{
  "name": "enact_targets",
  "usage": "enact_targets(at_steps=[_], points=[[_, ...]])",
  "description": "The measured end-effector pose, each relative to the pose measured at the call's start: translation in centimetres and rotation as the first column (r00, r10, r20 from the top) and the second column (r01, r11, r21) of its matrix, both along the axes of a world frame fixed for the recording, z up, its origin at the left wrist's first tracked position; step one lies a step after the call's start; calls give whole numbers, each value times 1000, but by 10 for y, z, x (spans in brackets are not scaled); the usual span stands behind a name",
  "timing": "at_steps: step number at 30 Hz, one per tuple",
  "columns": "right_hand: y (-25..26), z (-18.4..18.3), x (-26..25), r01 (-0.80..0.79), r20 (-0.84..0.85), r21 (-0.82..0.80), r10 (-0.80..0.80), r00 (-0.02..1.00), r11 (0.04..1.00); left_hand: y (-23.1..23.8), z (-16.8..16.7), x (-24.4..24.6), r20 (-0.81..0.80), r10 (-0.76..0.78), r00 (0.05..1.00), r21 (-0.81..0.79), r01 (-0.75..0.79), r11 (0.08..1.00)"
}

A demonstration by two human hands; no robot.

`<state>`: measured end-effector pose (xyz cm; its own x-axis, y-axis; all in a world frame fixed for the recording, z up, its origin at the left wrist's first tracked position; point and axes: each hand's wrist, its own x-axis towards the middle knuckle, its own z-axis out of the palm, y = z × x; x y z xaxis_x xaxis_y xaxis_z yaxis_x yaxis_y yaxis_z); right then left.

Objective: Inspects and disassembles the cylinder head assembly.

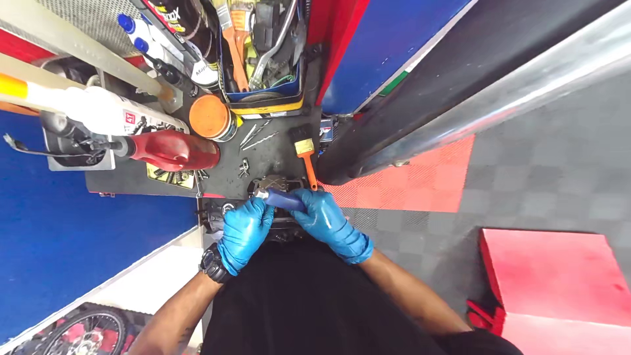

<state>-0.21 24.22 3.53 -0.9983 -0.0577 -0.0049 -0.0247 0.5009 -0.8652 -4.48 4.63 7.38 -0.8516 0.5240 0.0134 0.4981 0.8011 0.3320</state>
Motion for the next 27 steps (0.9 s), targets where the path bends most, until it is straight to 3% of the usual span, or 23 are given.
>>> enact_targets(at_steps=[4, 10, 18, 24, 27], points=[[-3, 5, -8, -7, 35, -35, 8, 999, 999, 0, 2, -6, 58, -36, 998, -26, 38, 999], [2, 13, -11, -41, 202, 75, 25, 979, 996, 7, 5, -9, 61, -30, 998, -101, 36, 994], [3, 8, -16, -77, 114, 49, 71, 991, 996, 4, 6, -12, 107, -31, 994, -52, 37, 998], [10, 7, -25, 29, 277, -113, 4, 961, 993, -5, -4, -25, 267, 8, 964, 180, -58, 982], [17, 12, -31, 68, 377, -197, 11, 926, 978, -12, -16, -25, 331, 45, 942, 385, -178, 905]])
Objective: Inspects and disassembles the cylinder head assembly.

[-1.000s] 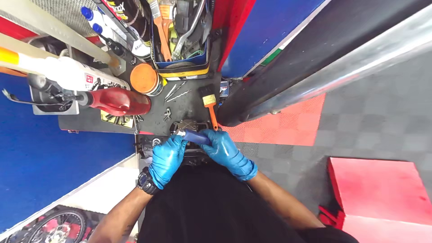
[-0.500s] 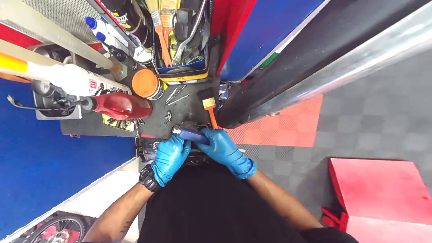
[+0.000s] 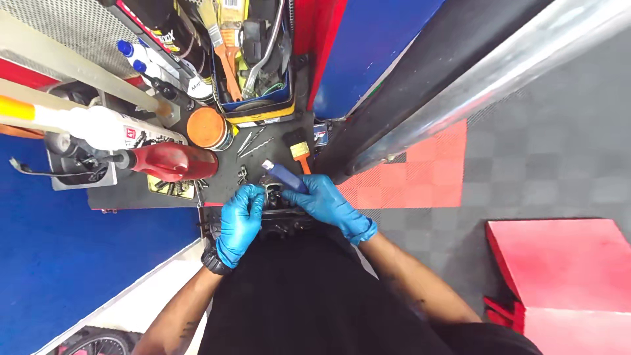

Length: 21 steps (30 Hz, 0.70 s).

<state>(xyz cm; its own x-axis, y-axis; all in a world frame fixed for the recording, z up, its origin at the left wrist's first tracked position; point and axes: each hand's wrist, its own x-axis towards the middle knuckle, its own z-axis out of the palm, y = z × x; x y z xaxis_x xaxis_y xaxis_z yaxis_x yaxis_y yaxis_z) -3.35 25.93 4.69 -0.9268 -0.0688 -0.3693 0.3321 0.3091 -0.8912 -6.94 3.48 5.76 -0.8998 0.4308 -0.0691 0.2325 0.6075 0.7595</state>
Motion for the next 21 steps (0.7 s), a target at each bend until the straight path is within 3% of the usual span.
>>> enact_targets(at_steps=[3, 8, 11, 13, 15, 17, 21], points=[[-1, -2, 1, 60, 1, -7, -60, 998, 998, 1, -8, 8, -9, 104, 995, 179, -101, 979], [-6, -7, 14, 226, -77, 13, -224, 972, 974, -5, -13, 6, -97, 155, 983, 61, -150, 987], [-8, -6, 25, 203, -59, 64, -199, 978, 977, -8, -3, 2, 264, 212, 941, 73, -239, 968], [-8, -7, 28, 170, -54, 79, -166, 985, 982, -14, 1, -6, 553, 189, 811, 138, -313, 940], [-8, -8, 30, 161, -67, 65, -156, 985, 985, -28, -4, -21, 700, 93, 708, 222, -340, 914], [-9, -10, 32, 166, -75, 39, -162, 984, 985, -40, -15, -34, 730, 21, 683, 250, -296, 922], [-12, -12, 40, 193, -94, 16, -191, 977, 981, -46, -37, -50, 577, -134, 806, 156, 52, 986]])
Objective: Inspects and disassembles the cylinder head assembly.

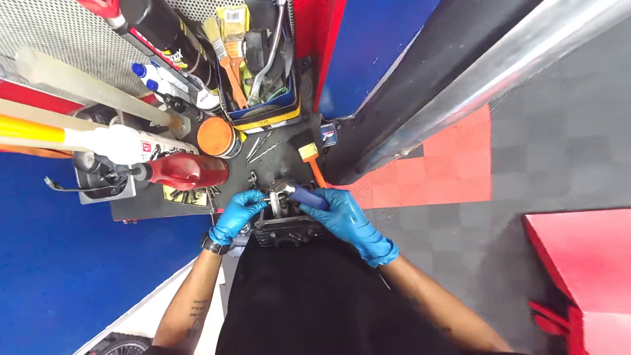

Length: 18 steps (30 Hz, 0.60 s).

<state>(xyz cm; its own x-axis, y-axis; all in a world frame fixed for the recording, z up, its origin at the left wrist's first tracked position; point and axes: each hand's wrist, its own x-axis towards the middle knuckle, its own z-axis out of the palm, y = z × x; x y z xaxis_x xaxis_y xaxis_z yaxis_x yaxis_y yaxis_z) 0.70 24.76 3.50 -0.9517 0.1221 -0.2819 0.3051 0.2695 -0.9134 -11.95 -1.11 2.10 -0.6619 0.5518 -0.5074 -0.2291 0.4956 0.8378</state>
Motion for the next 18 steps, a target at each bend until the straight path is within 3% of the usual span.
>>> enact_targets(at_steps=[6, 11, 14, 18], points=[[-3, -1, 6, 32, -9, -6, -32, 999, 999, -3, -10, -5, -132, -190, 973, 28, 195, 980], [-7, -2, 12, 45, -25, 33, -45, 999, 998, -2, -9, -12, -114, -303, 946, 30, 309, 951], [-9, -2, 13, 50, -33, 56, -48, 998, 997, -1, -8, -16, -122, -340, 932, 18, 345, 938], [-11, -3, 14, 48, -45, 81, -44, 998, 996, -3, -10, -12, -270, -368, 890, -78, 360, 930]])
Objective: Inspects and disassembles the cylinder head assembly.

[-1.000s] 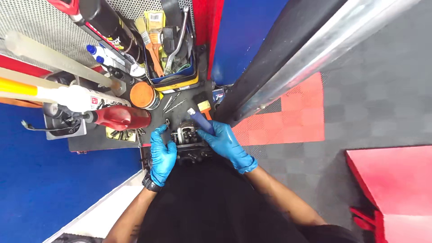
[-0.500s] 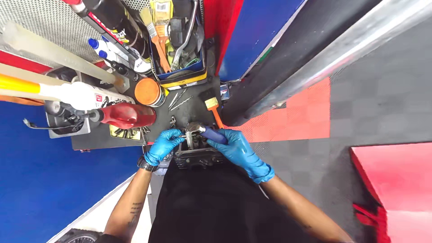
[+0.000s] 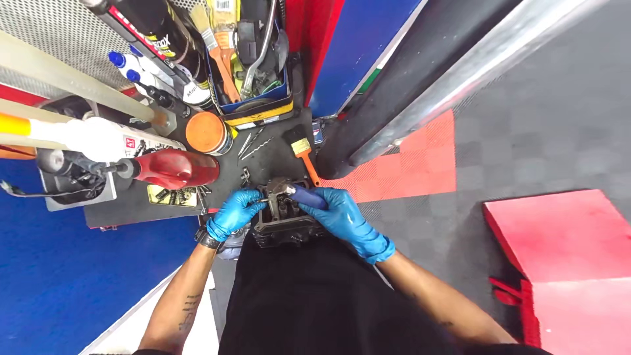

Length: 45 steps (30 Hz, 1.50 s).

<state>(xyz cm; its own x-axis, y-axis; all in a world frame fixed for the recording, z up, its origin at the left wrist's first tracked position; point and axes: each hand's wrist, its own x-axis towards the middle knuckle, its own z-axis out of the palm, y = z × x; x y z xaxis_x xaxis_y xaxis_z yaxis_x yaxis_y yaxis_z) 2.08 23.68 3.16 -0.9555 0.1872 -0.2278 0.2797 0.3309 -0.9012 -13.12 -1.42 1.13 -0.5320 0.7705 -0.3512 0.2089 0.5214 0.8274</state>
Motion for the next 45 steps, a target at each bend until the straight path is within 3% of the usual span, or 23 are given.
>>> enact_targets(at_steps=[2, 6, 11, 17, 23, 30, 36, 42, 45], points=[[0, 0, 0, -18, -5, 26, 18, 1000, 1000, 0, -1, 2, -3, 1, 1000, 4, -1, 1000], [-1, -1, 0, -44, -24, 71, 46, 999, 996, 5, 0, 2, 181, 54, 982, -8, -53, 999], [-1, 5, -2, -56, -22, 122, 59, 998, 991, 15, 12, -2, 283, 93, 955, -172, -45, 984], [-4, 10, -3, -22, -3, 74, 22, 1000, 997, 12, 9, -4, 168, 24, 986, -154, 2, 988], [-9, 10, 5, 1, -50, 35, 0, 999, 999, -3, -10, 10, -22, 49, 999, 143, -45, 989], [-15, 15, 8, 35, -60, 29, -33, 998, 999, -13, -31, 22, 56, 160, 985, 364, -170, 916], [-16, 16, 15, 21, -49, 38, -19, 999, 999, -19, -37, 36, 142, 251, 957, 366, -287, 885], [-20, 20, 17, 29, -44, 97, -25, 999, 995, -12, -23, 30, 25, 133, 991, 234, -135, 963], [-23, 18, 19, 42, -67, 84, -36, 997, 996, -10, -23, 24, -104, 51, 993, 259, -23, 966]])
